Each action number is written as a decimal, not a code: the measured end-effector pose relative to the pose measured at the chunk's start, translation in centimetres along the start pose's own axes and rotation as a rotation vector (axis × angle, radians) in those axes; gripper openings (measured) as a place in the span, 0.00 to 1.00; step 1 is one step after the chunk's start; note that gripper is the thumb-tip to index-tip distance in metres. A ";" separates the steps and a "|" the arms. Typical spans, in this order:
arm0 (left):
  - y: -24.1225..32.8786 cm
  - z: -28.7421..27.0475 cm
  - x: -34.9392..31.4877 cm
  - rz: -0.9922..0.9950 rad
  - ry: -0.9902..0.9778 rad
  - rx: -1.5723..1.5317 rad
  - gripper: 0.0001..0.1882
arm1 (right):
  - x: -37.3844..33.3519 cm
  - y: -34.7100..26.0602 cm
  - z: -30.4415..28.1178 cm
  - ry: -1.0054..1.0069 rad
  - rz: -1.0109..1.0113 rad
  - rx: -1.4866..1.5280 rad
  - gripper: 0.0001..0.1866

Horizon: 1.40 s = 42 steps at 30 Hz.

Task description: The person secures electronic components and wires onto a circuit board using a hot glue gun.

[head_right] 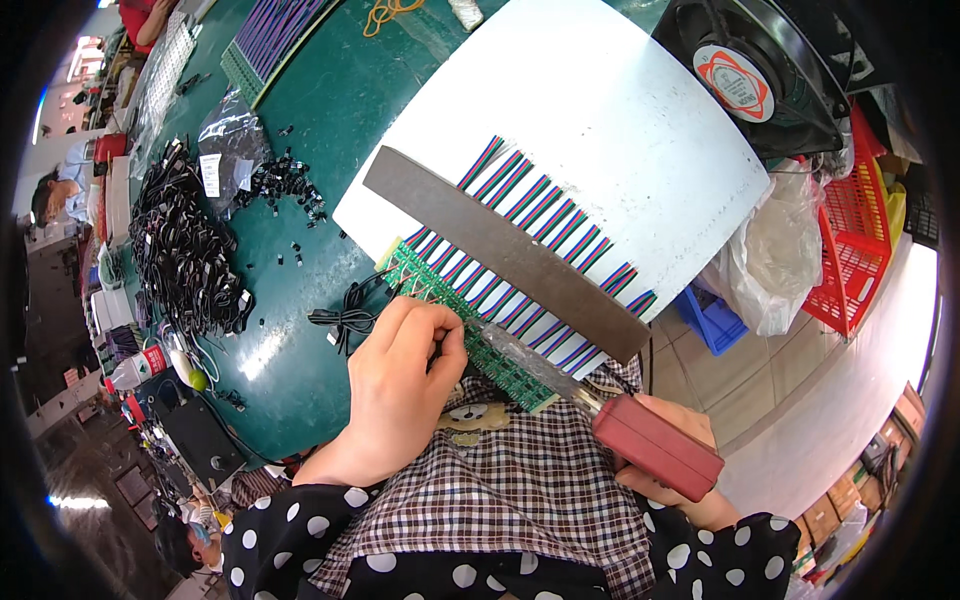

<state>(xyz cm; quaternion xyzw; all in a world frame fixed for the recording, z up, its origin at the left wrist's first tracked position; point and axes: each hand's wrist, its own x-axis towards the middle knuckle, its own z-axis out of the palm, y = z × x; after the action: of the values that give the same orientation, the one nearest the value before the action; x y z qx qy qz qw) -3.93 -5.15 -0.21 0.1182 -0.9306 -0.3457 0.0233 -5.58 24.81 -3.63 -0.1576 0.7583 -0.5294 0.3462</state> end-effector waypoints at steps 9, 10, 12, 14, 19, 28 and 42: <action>0.0 0.3 0.0 0.009 0.038 0.018 0.08 | 1.0 -0.5 0.1 0.004 -0.206 -0.110 0.35; -0.1 0.3 0.0 0.012 0.038 0.017 0.08 | 0.4 -0.2 0.0 -0.005 -0.074 0.049 0.35; 0.0 0.3 0.0 0.015 0.039 0.018 0.08 | -0.2 -0.1 -0.1 -0.020 -0.007 0.071 0.35; 0.0 0.4 0.0 0.012 0.053 0.033 0.08 | -0.6 0.1 -0.1 -0.035 0.061 0.093 0.34; 0.2 0.3 0.1 -0.018 0.047 0.019 0.08 | 0.1 -0.8 0.1 0.037 0.032 0.119 0.36; 0.0 0.1 -0.2 -0.044 0.030 0.005 0.08 | 0.6 -0.6 0.0 -0.067 0.031 -0.007 0.39; 0.7 -0.5 1.0 -0.015 -0.010 -0.019 0.07 | 0.3 -5.2 0.0 0.106 0.139 0.274 0.23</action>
<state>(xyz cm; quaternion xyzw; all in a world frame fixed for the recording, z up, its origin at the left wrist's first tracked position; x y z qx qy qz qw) -4.96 -5.19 0.62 0.1232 -0.9265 -0.3551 0.0170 -6.50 22.62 1.01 -0.0278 0.7052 -0.6103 0.3599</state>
